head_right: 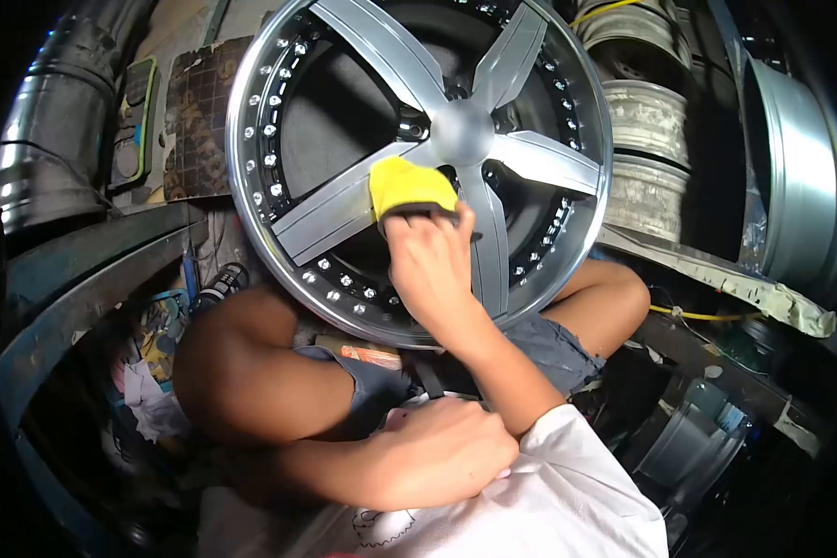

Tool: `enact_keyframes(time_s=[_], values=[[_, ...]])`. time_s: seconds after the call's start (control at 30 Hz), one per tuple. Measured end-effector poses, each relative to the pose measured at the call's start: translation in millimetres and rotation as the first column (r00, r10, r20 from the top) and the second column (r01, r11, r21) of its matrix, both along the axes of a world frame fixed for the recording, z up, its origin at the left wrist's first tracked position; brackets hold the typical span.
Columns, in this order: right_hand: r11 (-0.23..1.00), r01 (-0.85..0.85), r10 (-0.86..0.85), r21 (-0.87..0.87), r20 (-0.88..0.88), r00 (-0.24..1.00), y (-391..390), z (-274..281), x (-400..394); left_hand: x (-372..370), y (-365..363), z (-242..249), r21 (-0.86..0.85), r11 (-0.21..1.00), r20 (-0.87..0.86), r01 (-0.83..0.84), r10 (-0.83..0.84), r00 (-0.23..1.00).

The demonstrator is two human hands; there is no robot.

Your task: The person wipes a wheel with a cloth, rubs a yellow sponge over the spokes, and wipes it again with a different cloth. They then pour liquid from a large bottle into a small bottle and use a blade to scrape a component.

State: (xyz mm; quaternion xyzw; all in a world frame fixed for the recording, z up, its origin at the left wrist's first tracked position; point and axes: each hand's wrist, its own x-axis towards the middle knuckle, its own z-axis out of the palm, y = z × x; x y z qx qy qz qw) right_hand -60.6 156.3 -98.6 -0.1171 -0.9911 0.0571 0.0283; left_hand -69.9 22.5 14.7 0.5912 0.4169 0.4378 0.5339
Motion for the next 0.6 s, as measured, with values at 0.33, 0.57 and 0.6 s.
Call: enact_keyframes(time_s=[0.33,0.57,0.6], values=[[0.999,0.038,-0.038,0.007,0.088,0.995,2.8,5.3,-7.8,-19.6,-13.1,13.6,0.070,0.997,-0.051,-0.028,0.031,0.998],[1.000,-0.008,0.007,0.025,0.058,0.998,7.6,-1.7,0.1,-22.9,-17.9,14.1,0.051,0.999,-0.067,-0.005,0.009,0.998],[0.999,-0.041,0.038,0.035,0.083,0.996,0.0,1.6,-10.4,-21.6,-16.7,13.5,0.062,0.998,-0.069,0.001,0.003,0.998]])
